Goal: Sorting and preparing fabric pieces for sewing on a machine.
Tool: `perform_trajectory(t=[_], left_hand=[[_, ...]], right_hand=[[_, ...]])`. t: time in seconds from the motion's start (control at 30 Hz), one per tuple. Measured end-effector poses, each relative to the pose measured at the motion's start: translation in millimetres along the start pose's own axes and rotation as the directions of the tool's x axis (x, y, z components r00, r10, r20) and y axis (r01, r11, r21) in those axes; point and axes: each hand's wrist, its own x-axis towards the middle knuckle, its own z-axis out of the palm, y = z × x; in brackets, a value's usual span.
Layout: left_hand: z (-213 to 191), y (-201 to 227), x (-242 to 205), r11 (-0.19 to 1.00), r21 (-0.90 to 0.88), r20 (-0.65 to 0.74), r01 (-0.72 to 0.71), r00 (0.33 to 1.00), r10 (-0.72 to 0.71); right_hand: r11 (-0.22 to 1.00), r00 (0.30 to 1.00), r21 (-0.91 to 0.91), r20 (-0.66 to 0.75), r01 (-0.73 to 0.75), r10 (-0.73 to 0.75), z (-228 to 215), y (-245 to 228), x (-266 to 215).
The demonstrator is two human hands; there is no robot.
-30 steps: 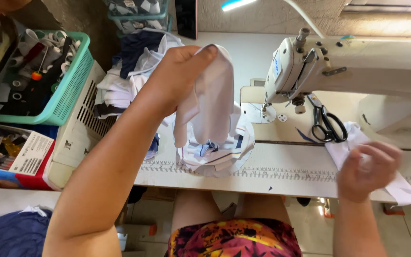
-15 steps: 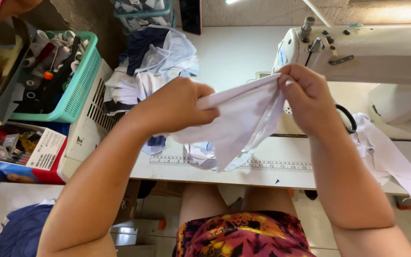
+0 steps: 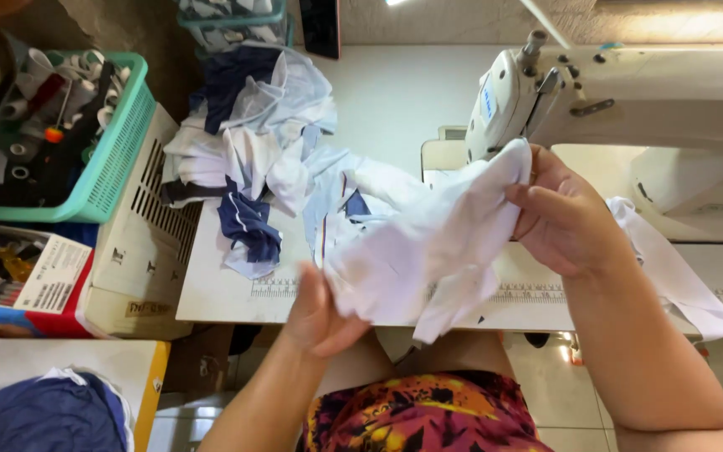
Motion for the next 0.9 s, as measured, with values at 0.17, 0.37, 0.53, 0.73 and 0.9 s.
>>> perform_trajectory(t=[0.17,0.37,0.53,0.73,0.9], left_hand=[[-13.0,18.5,12.0,0.957,0.286,-0.394,-0.054,0.904,0.169],[13.2,28.7,33.8,0.889,0.381,-0.245,-0.252,0.9,0.36],[4.9,52.2,38.7,0.514,0.857,-0.287,-0.044,0.786,0.547],[75.6,96.7,45.4,0.394,0.905,-0.144,-0.159,0.758,0.636],[63.5,130.8,78.8,0.418,0.893,-0.186,-0.165,0.712,0.678]], right_hand=[[1.0,0.999,0.0,0.043,-0.01,0.01,-25.8,15.9,4.2],[0.999,0.999,-0.021,0.026,0.032,-0.032,16.7,11.5,5.9],[0.966,0.991,-0.225,-0.002,0.128,-0.132,-5.4,14.4,20.8],[0.951,0.992,-0.301,-0.081,0.073,-0.101,38.9,-22.9,28.1],[0.795,0.974,-0.603,-0.128,0.073,-0.187,70.9,-40.4,62.3]])
